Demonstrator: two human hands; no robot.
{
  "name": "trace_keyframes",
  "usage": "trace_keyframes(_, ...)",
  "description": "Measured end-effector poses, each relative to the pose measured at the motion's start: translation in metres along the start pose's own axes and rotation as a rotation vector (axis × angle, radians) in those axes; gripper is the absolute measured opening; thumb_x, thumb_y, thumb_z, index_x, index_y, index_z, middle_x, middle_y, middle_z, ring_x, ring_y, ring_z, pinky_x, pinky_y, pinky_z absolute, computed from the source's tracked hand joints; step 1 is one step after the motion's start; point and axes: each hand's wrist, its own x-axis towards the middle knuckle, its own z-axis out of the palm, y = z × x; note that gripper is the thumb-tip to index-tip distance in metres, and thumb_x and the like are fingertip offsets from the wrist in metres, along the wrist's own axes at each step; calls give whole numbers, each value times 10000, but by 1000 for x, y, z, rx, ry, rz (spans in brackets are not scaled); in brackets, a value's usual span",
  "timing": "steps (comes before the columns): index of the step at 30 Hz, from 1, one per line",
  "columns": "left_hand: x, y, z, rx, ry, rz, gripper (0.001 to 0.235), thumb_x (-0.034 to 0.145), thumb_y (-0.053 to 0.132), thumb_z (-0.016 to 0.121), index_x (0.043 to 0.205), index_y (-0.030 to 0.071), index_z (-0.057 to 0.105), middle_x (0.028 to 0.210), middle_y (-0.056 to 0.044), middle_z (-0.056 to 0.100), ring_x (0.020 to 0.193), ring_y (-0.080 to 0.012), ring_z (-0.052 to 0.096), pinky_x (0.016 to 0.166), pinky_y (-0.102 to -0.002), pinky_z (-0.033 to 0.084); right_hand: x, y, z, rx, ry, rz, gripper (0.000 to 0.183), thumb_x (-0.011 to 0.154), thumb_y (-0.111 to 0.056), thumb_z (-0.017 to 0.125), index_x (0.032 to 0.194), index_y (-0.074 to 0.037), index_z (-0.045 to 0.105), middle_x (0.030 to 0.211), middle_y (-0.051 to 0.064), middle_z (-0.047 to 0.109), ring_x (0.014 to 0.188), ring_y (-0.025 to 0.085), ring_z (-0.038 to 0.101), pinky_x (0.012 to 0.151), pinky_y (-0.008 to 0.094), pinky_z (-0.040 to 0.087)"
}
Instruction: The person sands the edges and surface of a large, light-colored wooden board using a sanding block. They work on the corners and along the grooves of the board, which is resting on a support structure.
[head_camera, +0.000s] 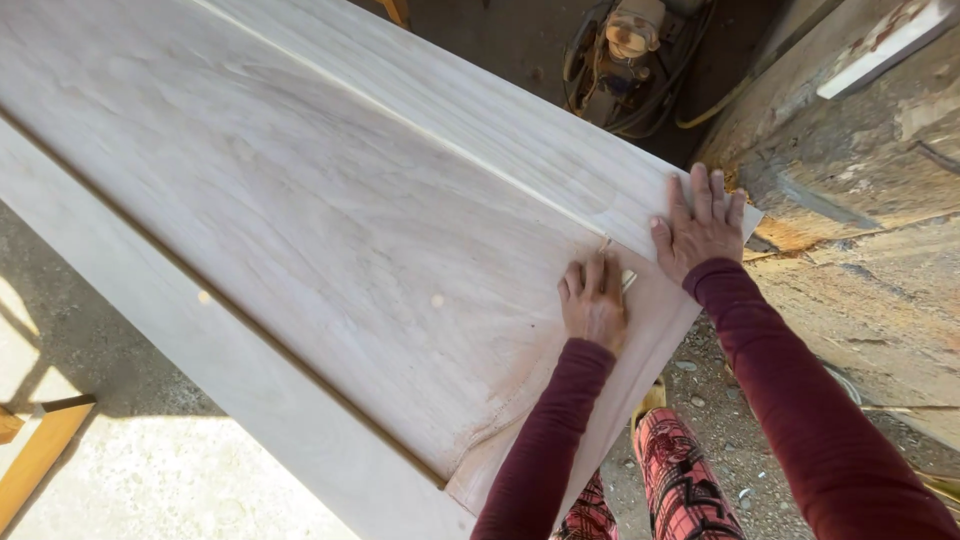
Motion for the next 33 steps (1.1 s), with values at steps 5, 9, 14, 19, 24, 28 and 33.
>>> trace_keyframes(5, -121, -5, -58, -39, -96, -52, 482, 814, 20, 648, 1292, -43, 654, 1242, -160, 617, 1122, -339, 554, 953, -490, 508, 4, -1, -15, 23, -41, -52, 756, 1028, -544, 329, 1645, -111, 269, 1698, 225, 187, 1569, 435, 138, 1255, 620, 24)
trace_keyframes(9, -154, 9, -71, 34, -54, -186, 481, 779, -24, 632, 1256, -36, 700, 1209, -168, 710, 1072, -337, 561, 918, -470, 532, 8, 0, -13, 19, -44, -31, 768, 1018, -562, 348, 1649, -129, 277, 1689, 226, 211, 1557, 438, 170, 1249, 624, 46)
trace_keyframes(14, -43, 0, 8, 63, 5, -122, 471, 769, -26, 652, 1234, 12, 717, 1150, -137, 700, 1097, -341, 578, 972, -480, 528, 6, 10, -4, -16, -76, -39, 782, 1021, -574, 353, 1657, -134, 240, 1687, 226, 187, 1551, 442, 151, 1235, 624, 35)
trace_keyframes(19, -48, -2, 11, 75, 118, -183, 415, 847, -53, 681, 1256, 8, 718, 1149, -127, 727, 1088, -316, 597, 947, -412, 537, 8, 15, -7, -17, -109, -98, 827, 1014, -623, 349, 1661, -133, 190, 1696, 230, 144, 1548, 446, 127, 1227, 628, 27)
trace_keyframes(24, -132, 7, -66, 159, 154, -244, 369, 781, 26, 720, 1147, -4, 748, 1007, -123, 747, 1021, -315, 615, 934, -454, 532, 11, 12, -20, -20, -146, -112, 855, 988, -641, 384, 1658, -146, 191, 1687, 224, 129, 1539, 433, 129, 1206, 659, 40)
trace_keyframes(28, -89, -6, -12, 116, 109, -224, 369, 868, -33, 703, 1230, 9, 757, 1119, -149, 764, 1016, -288, 623, 876, -397, 535, 9, 6, -25, 5, -150, -87, 859, 979, -637, 416, 1658, -154, 208, 1688, 220, 143, 1541, 435, 143, 1201, 672, 53)
trace_keyframes(33, -20, -9, 28, -8, 192, -213, 382, 825, -86, 668, 1192, -5, 740, 1096, -165, 751, 1067, -343, 623, 995, -456, 532, 7, 10, -25, 32, -121, -109, 858, 987, -630, 453, 1662, -143, 245, 1693, 218, 182, 1552, 426, 171, 1227, 670, 76)
